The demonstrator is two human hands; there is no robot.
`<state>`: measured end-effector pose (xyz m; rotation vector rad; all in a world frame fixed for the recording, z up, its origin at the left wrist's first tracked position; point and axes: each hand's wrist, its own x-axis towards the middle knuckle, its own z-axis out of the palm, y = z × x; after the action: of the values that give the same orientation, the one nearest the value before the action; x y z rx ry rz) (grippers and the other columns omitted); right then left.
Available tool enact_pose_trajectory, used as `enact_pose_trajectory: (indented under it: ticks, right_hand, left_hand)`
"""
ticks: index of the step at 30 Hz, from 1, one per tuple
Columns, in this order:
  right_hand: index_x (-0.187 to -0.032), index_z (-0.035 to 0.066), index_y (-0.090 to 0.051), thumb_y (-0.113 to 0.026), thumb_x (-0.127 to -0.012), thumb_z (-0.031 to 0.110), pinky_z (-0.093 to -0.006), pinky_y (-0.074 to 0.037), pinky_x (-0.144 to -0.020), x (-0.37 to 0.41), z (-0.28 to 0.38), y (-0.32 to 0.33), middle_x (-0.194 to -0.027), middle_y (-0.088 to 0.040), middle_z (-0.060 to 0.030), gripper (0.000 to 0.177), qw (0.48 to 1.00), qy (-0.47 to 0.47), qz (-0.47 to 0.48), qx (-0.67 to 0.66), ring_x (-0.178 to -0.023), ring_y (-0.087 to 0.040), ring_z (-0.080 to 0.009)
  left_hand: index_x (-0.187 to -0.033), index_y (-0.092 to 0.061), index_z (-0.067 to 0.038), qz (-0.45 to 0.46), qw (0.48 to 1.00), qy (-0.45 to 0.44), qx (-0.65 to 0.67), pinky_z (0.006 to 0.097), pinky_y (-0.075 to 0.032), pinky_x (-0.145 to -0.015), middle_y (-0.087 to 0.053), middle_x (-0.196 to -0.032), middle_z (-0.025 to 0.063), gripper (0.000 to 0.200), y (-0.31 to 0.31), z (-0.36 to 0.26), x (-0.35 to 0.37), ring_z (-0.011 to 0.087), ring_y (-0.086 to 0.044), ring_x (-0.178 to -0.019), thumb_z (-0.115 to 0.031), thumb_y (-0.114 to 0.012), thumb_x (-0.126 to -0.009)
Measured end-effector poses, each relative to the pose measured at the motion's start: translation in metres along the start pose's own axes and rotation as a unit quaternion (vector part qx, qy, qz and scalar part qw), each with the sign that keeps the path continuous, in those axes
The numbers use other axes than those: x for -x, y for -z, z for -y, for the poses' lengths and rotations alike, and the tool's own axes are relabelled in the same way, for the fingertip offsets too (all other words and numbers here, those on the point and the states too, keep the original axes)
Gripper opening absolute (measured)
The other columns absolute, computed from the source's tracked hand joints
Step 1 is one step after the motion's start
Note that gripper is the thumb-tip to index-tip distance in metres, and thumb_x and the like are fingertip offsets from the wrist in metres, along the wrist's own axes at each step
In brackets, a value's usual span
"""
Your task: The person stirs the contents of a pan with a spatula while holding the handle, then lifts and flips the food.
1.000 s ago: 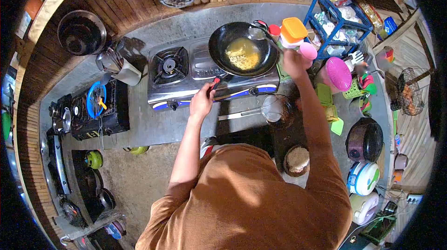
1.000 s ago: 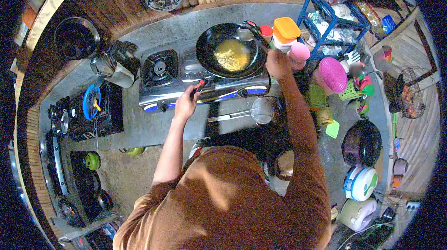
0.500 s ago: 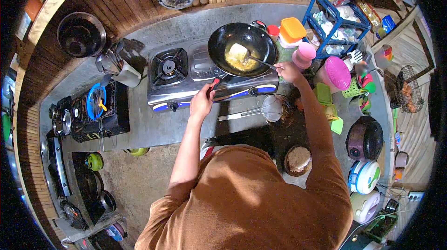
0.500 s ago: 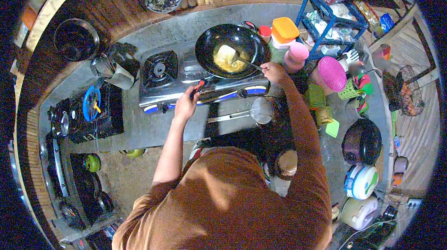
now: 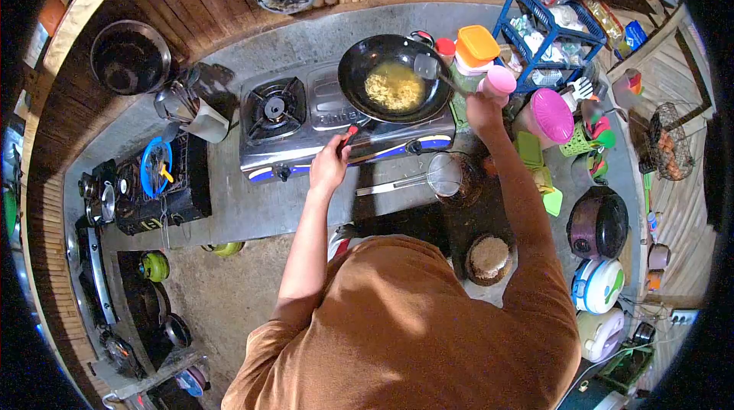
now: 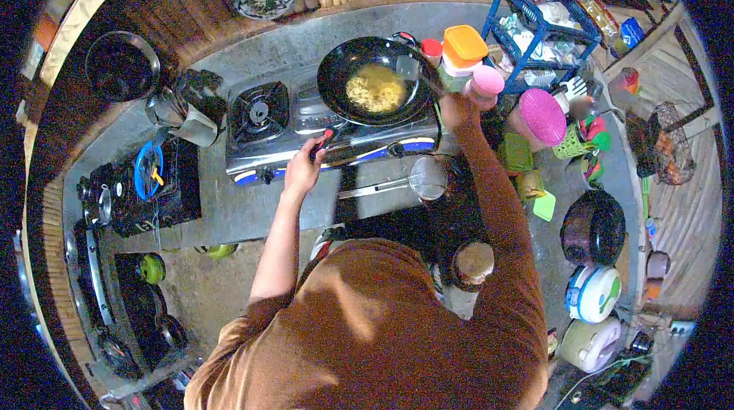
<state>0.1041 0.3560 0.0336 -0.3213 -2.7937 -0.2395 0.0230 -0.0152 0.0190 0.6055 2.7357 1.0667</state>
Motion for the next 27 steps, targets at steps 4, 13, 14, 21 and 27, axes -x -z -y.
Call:
enact_pose_trajectory:
  ticks: [4, 13, 14, 21, 27]
  right_hand:
    - [-0.077, 0.003, -0.064, -0.055, -0.080, 0.016, -0.0467, -0.051, -0.063, 0.004, 0.000, -0.008, -0.072, -0.064, -0.0194, 0.016, 0.993, 0.024, 0.108, -0.048, -0.067, -0.065, -0.0344]
    - [-0.107, -0.001, -0.061, -0.058, -0.081, 0.011, -0.0419, -0.050, -0.078, 0.002, 0.015, 0.006, -0.090, -0.065, -0.0231, 0.029, 0.904, -0.061, 0.154, -0.393, -0.087, -0.064, -0.0358]
    - [-0.106, 0.000, -0.062, -0.057, -0.082, 0.012, -0.0425, -0.050, -0.076, 0.002, 0.017, 0.014, -0.088, -0.065, -0.0223, 0.028, 0.934, -0.058, 0.094, -0.341, -0.085, -0.064, -0.0351]
    - [-0.100, 0.006, -0.066, -0.058, -0.080, 0.014, -0.0461, -0.048, -0.072, -0.009, 0.007, 0.020, -0.077, -0.063, -0.0187, 0.023, 0.994, -0.077, 0.074, -0.023, -0.078, -0.063, -0.0342]
    - [-0.087, 0.005, -0.066, -0.057, -0.077, 0.014, -0.0481, -0.047, -0.071, 0.005, -0.028, -0.012, -0.077, -0.062, -0.0184, 0.016, 0.998, 0.032, -0.028, 0.040, -0.080, -0.062, -0.0339]
  left_hand:
    - [-0.116, -0.055, -0.020, 0.006, 1.000, 0.015, -0.005, 0.0493, -0.048, -0.076, -0.065, -0.097, 0.0188, 0.028, 0.001, -0.002, 0.000, 0.0404, -0.060, -0.092, -0.029, -0.055, -0.089]
    - [-0.118, -0.054, -0.020, 0.026, 0.999, 0.031, -0.013, 0.0458, -0.048, -0.077, -0.064, -0.101, 0.0178, 0.030, 0.004, -0.005, 0.000, 0.0397, -0.059, -0.096, -0.029, -0.056, -0.089]
    - [-0.118, -0.054, -0.020, 0.027, 0.999, 0.030, -0.013, 0.0458, -0.048, -0.077, -0.064, -0.101, 0.0178, 0.030, 0.004, -0.005, 0.001, 0.0397, -0.059, -0.096, -0.029, -0.056, -0.089]
    - [-0.119, -0.053, -0.020, 0.026, 0.999, 0.022, -0.011, 0.0461, -0.048, -0.078, -0.064, -0.102, 0.0179, 0.031, 0.005, -0.005, 0.001, 0.0402, -0.059, -0.097, -0.028, -0.056, -0.089]
    - [-0.120, -0.053, -0.021, 0.027, 0.999, 0.028, -0.005, 0.0463, -0.048, -0.078, -0.063, -0.103, 0.0177, 0.031, 0.004, -0.004, 0.001, 0.0402, -0.059, -0.097, -0.028, -0.056, -0.089]
